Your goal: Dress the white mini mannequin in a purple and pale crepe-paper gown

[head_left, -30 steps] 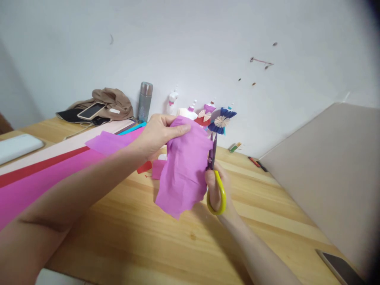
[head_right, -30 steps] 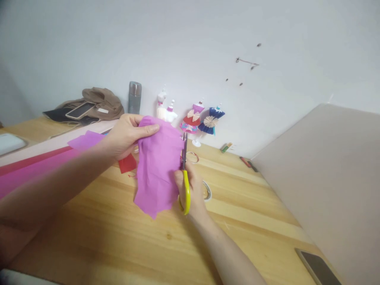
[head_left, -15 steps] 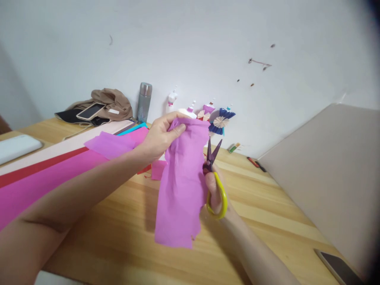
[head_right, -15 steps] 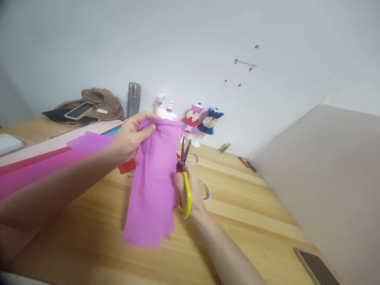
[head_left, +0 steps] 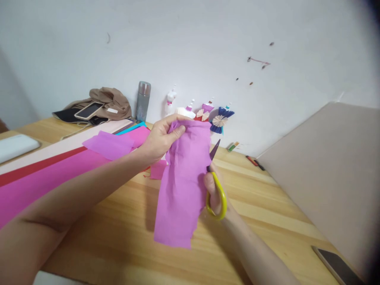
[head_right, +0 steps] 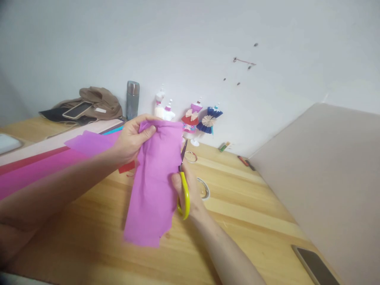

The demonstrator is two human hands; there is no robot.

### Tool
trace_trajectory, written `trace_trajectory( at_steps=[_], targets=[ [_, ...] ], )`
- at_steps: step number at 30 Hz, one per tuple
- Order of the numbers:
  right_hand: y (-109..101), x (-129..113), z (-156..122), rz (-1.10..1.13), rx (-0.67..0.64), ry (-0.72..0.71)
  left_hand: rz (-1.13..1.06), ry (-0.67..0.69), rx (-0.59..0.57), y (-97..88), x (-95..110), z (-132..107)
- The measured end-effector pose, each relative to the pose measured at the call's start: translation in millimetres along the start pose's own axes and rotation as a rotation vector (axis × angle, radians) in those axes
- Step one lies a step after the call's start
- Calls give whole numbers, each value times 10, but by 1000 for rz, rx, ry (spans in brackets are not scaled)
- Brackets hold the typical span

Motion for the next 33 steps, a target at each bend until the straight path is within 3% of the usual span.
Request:
trace_trajectory(
  at_steps=[10, 20, 33],
  targets=[
    [37, -323, 90, -63, -5, -104, 148, 87, -82, 33, 129, 13],
    [52, -193, 62, -31, -47, -28, 148, 121, -84, 46, 141, 13],
    [55, -236, 66, 5, -44, -59, 168, 91, -103, 86, 128, -8]
  ],
)
Point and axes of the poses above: each hand's wrist, its own z-axis towards the middle knuckle, its own y-axis out of the palm, x = y × z, the point moved 10 cm from there along z, towards the middle knuckle, and after that the axes turned 5 degrees about -x, right-handed, at the moved point
